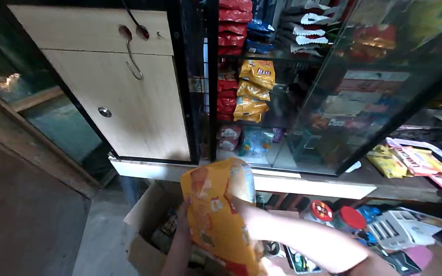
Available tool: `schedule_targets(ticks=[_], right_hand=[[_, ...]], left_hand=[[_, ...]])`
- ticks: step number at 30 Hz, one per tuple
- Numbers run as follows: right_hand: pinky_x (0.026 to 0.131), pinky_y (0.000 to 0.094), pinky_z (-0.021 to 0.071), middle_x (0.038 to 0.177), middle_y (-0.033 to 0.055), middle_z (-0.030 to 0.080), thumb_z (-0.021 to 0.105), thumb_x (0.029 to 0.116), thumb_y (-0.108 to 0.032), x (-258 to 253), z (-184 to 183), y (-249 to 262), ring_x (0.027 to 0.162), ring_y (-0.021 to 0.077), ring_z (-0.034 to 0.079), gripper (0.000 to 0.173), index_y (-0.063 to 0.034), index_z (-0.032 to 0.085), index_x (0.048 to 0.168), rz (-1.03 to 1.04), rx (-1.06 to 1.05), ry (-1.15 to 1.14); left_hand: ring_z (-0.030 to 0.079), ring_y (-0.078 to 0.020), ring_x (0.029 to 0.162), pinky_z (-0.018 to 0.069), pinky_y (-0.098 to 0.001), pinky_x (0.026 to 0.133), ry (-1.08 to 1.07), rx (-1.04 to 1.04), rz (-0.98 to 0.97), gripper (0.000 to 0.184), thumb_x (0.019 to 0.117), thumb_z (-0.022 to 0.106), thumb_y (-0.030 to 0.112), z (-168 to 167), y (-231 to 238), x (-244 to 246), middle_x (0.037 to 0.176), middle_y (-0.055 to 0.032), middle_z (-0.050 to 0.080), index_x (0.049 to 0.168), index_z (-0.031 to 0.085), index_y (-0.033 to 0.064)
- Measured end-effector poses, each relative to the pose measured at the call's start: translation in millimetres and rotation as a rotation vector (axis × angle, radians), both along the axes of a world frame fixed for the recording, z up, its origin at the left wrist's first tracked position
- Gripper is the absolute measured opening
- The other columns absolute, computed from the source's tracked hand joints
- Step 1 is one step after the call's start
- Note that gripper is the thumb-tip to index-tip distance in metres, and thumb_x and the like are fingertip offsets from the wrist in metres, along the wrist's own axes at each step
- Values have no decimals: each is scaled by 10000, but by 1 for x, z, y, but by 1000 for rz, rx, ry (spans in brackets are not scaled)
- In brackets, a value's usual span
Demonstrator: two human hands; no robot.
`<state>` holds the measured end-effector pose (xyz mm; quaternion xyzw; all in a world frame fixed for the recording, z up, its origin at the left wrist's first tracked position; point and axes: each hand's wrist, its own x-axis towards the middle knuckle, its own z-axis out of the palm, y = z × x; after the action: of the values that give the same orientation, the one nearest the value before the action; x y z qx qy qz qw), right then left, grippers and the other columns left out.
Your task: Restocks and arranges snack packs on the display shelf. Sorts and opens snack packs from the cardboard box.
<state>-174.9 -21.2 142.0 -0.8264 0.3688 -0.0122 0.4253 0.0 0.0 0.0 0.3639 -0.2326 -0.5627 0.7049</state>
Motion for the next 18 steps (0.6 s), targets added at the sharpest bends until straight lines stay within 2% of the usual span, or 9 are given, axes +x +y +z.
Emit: schedule_targets(ticks=[1,2,3,5,8,11,13,15,18], right_hand=[[1069,537,437,1288,338,597,702,888,23,0,26,4,1249,440,573,491,163,537,1328,125,-163,101],[923,581,509,1116,300,668,795,821,-65,-4,41,4,1074,445,653,457,122,628,1204,190,-323,47],[853,567,536,1036,244,699,811,810,-122,-12,52,2,976,397,685,472,64,644,1211,180,-415,-56],[731,442,589,945,139,730,795,795,-181,-31,63,-2,829,246,712,534,-23,639,1281,23,-612,-319],[711,295,584,998,46,728,744,802,-241,-50,80,-9,830,77,687,624,-99,577,1387,-337,-789,-504],[780,161,552,1124,-18,661,752,777,-253,-70,94,-11,922,-54,628,733,-65,480,1431,-557,-902,-649],[817,125,553,1145,-73,629,777,761,-272,-82,97,-8,957,-88,619,755,-51,463,1411,-611,-941,-775],[859,135,569,1158,-107,621,798,741,-266,-91,95,-2,996,-80,630,762,-36,457,1382,-610,-964,-876],[878,137,572,1155,-132,629,813,733,-282,-106,89,6,1005,-74,638,758,-39,465,1361,-611,-981,-866]], left_hand=[[716,-9,794,615,-218,708,6,-13,25,391,1098,218,268,-1,0,3,859,80,746,1052,589,153],[715,-3,818,612,-215,730,11,-32,44,398,1102,201,251,-3,0,8,881,85,748,1067,586,158],[717,0,838,614,-216,746,14,-44,70,399,1103,201,246,-5,1,12,901,85,753,1083,590,161],[715,3,847,616,-213,747,-3,-25,119,391,1106,209,254,-6,5,17,913,82,750,1125,585,148],[706,24,770,610,-189,692,-85,120,142,378,1114,201,205,-8,8,21,855,95,739,1125,571,128],[702,-7,752,613,-219,679,-175,275,34,320,1115,294,210,-37,12,24,858,49,727,1147,592,98],[701,-61,786,612,-268,705,-214,409,-38,315,1111,363,251,-65,18,26,913,-15,715,1225,584,57],[698,-99,844,604,-306,749,-273,513,-136,349,1102,394,280,-94,27,26,999,-57,706,1305,560,51],[684,-166,938,582,-375,816,-324,648,-255,398,1091,443,320,-130,26,19,1113,-122,689,1357,547,43]])
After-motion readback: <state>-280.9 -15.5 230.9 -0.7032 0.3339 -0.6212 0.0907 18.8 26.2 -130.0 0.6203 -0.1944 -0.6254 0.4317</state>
